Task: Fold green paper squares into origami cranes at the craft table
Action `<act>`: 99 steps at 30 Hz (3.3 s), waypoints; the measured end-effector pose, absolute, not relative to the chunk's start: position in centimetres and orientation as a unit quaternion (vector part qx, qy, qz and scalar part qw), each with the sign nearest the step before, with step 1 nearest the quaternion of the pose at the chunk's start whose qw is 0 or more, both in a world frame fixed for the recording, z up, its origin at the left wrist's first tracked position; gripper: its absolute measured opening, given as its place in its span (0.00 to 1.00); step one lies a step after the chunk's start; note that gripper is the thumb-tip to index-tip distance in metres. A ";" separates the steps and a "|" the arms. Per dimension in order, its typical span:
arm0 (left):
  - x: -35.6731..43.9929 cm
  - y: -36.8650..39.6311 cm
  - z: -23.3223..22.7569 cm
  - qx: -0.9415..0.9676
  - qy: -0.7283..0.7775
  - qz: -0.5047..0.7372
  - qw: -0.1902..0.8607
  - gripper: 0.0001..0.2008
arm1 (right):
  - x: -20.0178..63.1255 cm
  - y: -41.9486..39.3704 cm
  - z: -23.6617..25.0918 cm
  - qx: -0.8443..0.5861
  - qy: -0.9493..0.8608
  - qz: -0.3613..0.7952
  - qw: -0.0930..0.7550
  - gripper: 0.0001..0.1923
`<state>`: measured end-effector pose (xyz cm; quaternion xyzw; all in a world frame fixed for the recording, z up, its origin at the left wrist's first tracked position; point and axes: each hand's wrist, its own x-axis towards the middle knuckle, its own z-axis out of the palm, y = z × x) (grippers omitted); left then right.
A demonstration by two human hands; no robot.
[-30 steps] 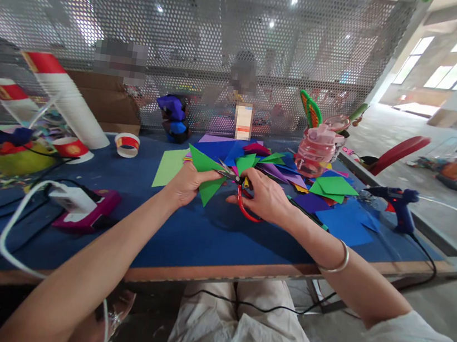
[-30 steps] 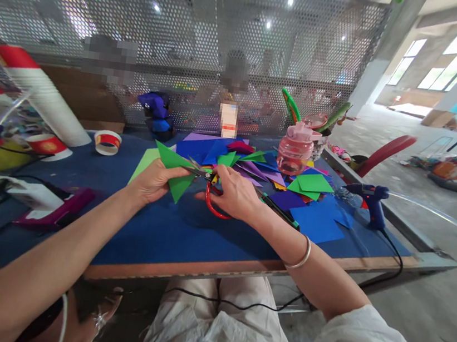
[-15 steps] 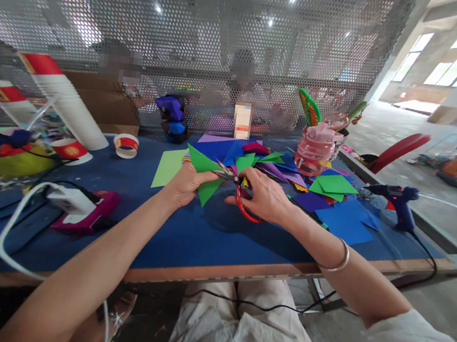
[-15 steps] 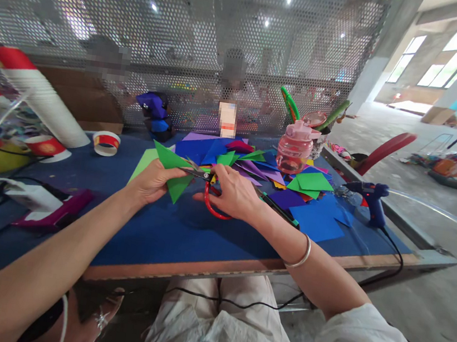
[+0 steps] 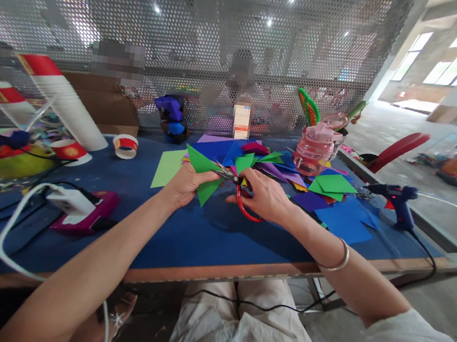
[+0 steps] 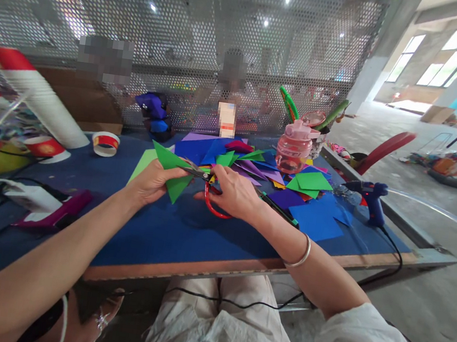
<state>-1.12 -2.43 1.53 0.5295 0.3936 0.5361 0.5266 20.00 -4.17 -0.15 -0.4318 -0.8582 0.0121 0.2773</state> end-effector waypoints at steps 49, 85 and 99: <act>-1.0 -2.2 1.3 0.540 0.378 0.526 0.537 0.15 | 20.0 -4.7 0.5 -0.477 -0.858 -0.054 0.184 0.21; -1.0 -2.3 1.4 0.538 0.377 0.524 0.542 0.17 | 19.9 -5.0 1.1 -0.498 -0.855 -0.053 0.137 0.28; -1.1 -2.4 1.2 0.544 0.382 0.521 0.536 0.18 | 19.9 -5.1 1.3 -0.497 -0.855 -0.042 0.139 0.24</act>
